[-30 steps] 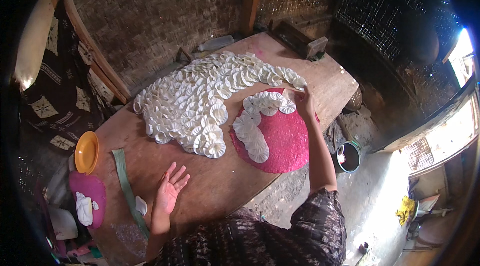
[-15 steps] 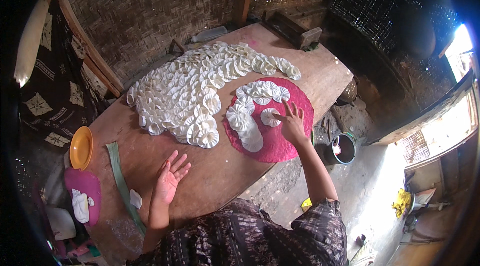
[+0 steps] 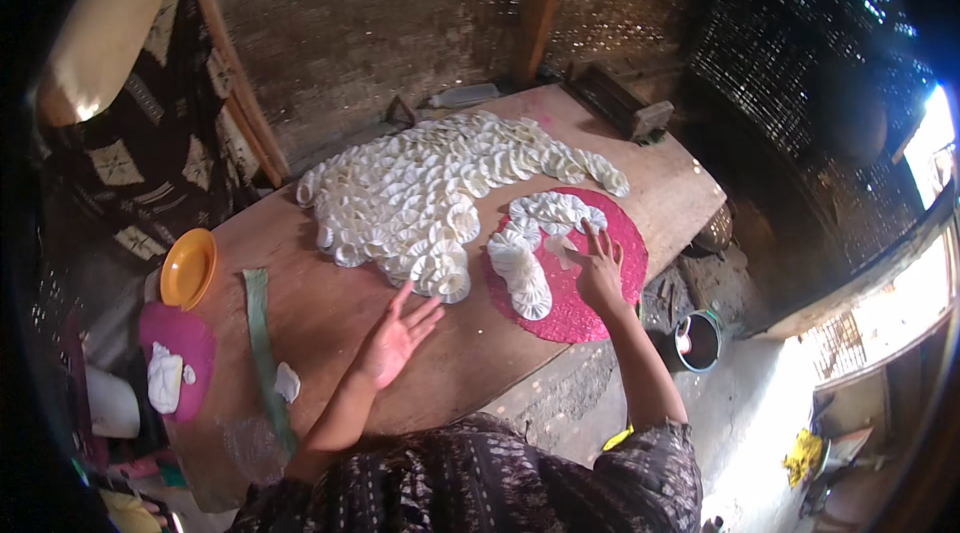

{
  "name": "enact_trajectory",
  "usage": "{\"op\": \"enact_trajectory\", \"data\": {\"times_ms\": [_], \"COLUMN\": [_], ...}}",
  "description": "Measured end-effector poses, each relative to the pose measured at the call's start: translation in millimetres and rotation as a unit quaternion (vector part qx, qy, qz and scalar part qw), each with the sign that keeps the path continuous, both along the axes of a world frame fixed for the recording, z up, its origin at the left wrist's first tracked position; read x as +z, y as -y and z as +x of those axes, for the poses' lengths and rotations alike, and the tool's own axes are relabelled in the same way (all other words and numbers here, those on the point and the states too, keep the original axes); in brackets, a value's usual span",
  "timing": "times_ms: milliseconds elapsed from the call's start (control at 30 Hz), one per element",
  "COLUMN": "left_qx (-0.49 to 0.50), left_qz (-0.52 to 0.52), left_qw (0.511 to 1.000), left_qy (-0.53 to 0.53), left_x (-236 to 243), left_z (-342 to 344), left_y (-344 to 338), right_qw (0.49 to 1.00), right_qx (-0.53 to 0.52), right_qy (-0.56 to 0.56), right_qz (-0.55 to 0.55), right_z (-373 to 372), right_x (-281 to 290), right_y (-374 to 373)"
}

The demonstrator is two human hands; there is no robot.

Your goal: The person repeatedly takes small pieces of white dough, flattens them on a green strip, and folds them into small flower-like shapes. The finished pieces are placed on a pink mat on the table. The process is repeated continuously throughout the clip.

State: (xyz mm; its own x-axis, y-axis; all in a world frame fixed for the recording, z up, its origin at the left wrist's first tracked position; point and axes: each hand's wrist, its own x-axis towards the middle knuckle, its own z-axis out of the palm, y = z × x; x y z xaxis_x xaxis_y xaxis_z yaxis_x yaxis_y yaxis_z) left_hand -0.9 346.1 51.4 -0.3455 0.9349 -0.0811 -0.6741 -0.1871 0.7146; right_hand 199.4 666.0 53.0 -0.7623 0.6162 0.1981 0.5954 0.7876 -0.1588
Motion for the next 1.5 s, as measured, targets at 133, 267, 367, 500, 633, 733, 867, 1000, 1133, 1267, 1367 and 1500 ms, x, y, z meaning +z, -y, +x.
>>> {"op": "enact_trajectory", "data": {"times_ms": [133,267,367,500,633,733,867,1000,1133,1267,1367,1500], "left_qx": [-0.017,-0.018,0.014,0.051,0.044,0.061,0.138,0.166,0.246,0.287,0.316,0.347], "left_qz": [0.026,-0.009,0.028,0.011,0.0,0.017,-0.028,-0.047,-0.094,-0.228,-0.273,-0.177], "left_qw": [0.998,0.986,0.983,0.973,0.954,0.972,0.97,0.976,0.965,0.893,0.799,0.851], "left_qy": [0.048,0.165,0.183,0.223,0.297,0.227,0.196,0.134,0.011,-0.262,-0.432,-0.353], "left_x": [7.9,6.3,-1.2,-12.3,-16.7,-10.8,3.9,1.5,-23.8,-46.4,-51.9,-50.8], "left_z": [6.9,7.9,4.1,-7.5,-26.8,-30.1,-30.0,-34.4,-37.0,-37.3,-39.8,-52.0], "left_y": [-37.9,-42.8,-27.9,7.0,50.0,72.7,94.6,106.7,108.6,102.6,99.9,107.7], "right_qw": [0.98,0.978,0.971,0.968,0.738,0.685,0.612,0.617,0.705,0.779,0.851,0.887], "right_qx": [0.144,0.2,0.209,0.246,0.247,0.242,0.255,0.251,0.246,0.275,0.306,0.326], "right_qy": [-0.134,-0.002,0.064,-0.036,-0.138,-0.207,-0.218,-0.088,-0.096,-0.067,-0.053,-0.077], "right_qz": [-0.013,0.066,0.096,-0.037,-0.612,-0.655,-0.716,-0.741,-0.658,-0.559,-0.423,-0.316], "right_z": [-24.7,-37.1,-45.6,-61.6,-84.2,-106.4,-136.2,-171.0,-191.1,-211.5,-233.6,-264.6], "right_x": [34.4,45.3,34.1,13.7,9.2,13.2,23.6,9.7,-12.4,-19.4,-14.2,1.8], "right_y": [65.5,132.0,167.5,184.2,177.3,188.2,203.5,222.9,229.9,223.7,213.4,197.2]}}
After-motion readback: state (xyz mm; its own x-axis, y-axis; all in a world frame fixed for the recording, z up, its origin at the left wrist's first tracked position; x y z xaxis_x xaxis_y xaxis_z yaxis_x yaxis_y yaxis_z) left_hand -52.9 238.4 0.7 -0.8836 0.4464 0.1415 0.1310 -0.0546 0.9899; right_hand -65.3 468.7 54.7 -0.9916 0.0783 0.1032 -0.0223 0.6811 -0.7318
